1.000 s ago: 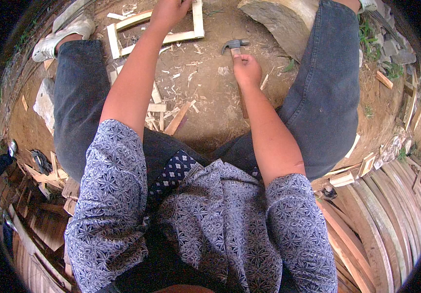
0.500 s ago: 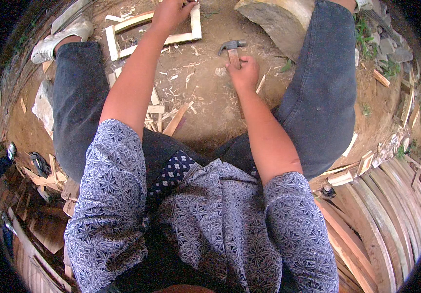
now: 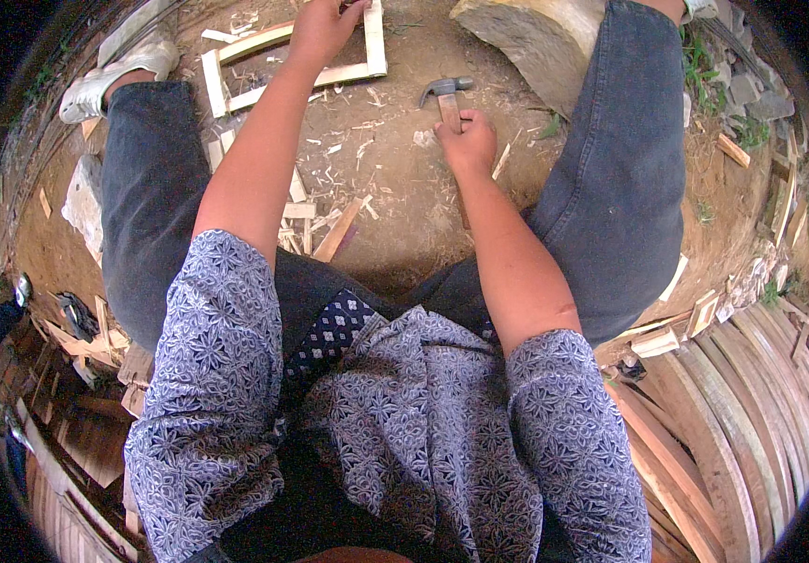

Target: The person assembles a rectangular wooden frame by joining four cut pieces together. They use a hammer to tap the joints and align the pieces on the ground.

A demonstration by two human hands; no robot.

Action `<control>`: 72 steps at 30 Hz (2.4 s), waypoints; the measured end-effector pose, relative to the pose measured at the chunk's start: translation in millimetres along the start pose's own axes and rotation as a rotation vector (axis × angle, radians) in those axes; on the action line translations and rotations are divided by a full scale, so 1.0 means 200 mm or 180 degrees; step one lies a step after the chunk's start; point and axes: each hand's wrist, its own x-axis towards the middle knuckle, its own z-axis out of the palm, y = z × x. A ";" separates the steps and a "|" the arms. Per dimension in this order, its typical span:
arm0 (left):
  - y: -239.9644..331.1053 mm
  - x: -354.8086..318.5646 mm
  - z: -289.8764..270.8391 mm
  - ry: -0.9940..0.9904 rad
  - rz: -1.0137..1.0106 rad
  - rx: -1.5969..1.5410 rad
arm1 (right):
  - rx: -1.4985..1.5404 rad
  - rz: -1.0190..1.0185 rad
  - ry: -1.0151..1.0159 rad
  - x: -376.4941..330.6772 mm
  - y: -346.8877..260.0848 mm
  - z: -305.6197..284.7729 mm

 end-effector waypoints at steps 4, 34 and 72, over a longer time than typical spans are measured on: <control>0.02 0.00 -0.01 0.0012 0.0063 0.0021 | -0.0033 -0.0029 0.0024 0.01 0.03 0.01; 0.05 0.00 -0.02 0.0039 0.0241 0.0280 | 0.0071 -0.0023 -0.0155 0.02 0.03 0.04; 0.04 0.02 0.03 0.0150 0.0480 0.0255 | 0.1729 -0.1274 -0.0208 0.09 -0.81 -0.01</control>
